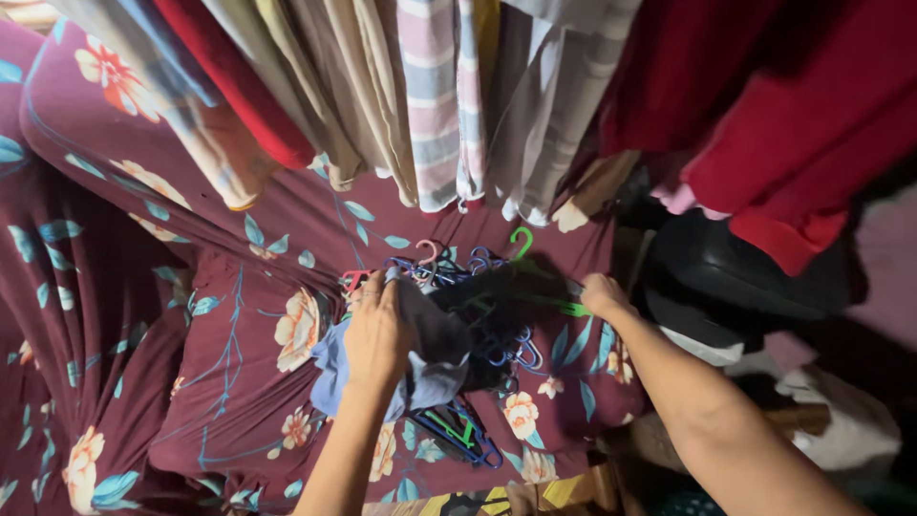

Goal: The person takes clothes from a green laundry basket, unfolds them, and places them on hangers. They then hang the clothes on a rack. The person handles a white top, a red jacket, and a blue shirt.

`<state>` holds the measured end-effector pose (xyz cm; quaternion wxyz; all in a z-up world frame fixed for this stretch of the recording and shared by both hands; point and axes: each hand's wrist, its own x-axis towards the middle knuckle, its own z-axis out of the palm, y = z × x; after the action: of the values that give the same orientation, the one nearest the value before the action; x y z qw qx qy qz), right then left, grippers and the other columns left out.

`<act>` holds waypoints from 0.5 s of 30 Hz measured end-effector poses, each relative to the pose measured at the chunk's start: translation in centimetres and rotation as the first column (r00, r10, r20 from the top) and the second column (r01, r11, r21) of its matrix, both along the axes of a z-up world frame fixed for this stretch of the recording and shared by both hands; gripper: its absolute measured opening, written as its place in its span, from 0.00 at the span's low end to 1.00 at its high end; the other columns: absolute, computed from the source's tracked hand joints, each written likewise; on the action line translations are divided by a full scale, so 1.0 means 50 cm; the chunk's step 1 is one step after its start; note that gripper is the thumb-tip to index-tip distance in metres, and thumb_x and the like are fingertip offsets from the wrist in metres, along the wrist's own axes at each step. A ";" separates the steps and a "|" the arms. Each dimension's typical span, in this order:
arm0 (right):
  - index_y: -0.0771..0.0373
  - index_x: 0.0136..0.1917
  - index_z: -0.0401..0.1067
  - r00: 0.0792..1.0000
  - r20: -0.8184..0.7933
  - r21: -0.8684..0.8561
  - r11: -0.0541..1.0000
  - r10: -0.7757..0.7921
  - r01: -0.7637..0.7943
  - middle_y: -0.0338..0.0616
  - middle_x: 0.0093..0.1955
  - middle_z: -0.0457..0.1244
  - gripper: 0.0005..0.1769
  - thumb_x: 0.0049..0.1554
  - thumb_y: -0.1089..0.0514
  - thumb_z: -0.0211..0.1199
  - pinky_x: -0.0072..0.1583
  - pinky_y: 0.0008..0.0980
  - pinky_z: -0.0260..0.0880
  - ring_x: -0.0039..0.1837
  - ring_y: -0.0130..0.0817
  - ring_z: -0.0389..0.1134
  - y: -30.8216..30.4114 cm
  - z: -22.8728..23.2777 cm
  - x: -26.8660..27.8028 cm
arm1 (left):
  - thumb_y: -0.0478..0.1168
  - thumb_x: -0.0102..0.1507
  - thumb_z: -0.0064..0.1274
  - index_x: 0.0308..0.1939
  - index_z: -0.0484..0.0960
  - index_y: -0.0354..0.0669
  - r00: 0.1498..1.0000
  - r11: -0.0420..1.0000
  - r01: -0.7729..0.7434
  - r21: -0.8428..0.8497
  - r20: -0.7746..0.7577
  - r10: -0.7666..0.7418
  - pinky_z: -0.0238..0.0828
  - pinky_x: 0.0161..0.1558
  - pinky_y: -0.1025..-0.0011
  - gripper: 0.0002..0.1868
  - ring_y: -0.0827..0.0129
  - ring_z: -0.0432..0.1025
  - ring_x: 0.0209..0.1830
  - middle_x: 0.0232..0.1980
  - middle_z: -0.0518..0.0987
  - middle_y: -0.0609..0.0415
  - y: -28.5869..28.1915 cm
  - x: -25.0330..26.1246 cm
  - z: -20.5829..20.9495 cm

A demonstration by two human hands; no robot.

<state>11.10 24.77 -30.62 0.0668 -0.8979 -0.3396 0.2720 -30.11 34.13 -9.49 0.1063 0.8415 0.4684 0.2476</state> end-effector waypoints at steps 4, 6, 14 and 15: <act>0.56 0.60 0.77 0.999 -0.017 -0.058 0.998 -0.032 0.031 0.57 0.65 0.66 0.18 0.57 0.57 0.58 0.67 0.52 0.67 0.69 0.57 0.66 -0.006 -0.113 0.039 | 0.32 0.57 0.51 0.58 0.77 0.39 1.000 1.000 0.013 0.003 -0.002 -0.013 0.73 0.54 0.58 0.24 0.44 0.68 0.65 0.67 0.73 0.48 0.024 0.066 -0.025; 0.56 0.63 0.74 0.999 0.036 0.040 0.999 -0.008 0.007 0.57 0.65 0.65 0.22 0.54 0.58 0.61 0.67 0.53 0.65 0.68 0.58 0.64 -0.007 -0.160 0.039 | 0.32 0.57 0.51 0.58 0.77 0.39 1.000 0.999 0.011 -0.040 -0.019 -0.012 0.73 0.53 0.58 0.24 0.44 0.68 0.63 0.68 0.73 0.48 0.033 0.096 -0.036; 0.52 0.54 0.78 0.993 -0.052 0.083 0.991 -0.103 0.107 0.56 0.57 0.69 0.12 0.56 0.53 0.65 0.62 0.51 0.71 0.61 0.57 0.70 0.004 -0.194 0.045 | 0.33 0.56 0.52 0.57 0.78 0.38 1.000 1.000 0.026 0.004 0.000 -0.026 0.73 0.54 0.57 0.23 0.43 0.69 0.60 0.66 0.73 0.45 0.052 0.139 -0.064; 0.52 0.53 0.79 0.998 -0.023 0.155 0.986 -0.052 0.055 0.56 0.55 0.70 0.11 0.56 0.54 0.64 0.60 0.52 0.72 0.59 0.57 0.72 0.013 -0.167 0.063 | 0.32 0.57 0.51 0.58 0.78 0.38 0.999 0.999 0.023 0.048 -0.034 -0.022 0.73 0.56 0.57 0.23 0.44 0.69 0.61 0.67 0.73 0.45 0.058 0.129 -0.065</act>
<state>14.25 25.40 -38.95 0.1470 -0.8962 -0.3348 0.2512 -23.68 37.03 -12.72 0.0809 0.8530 0.4545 0.2433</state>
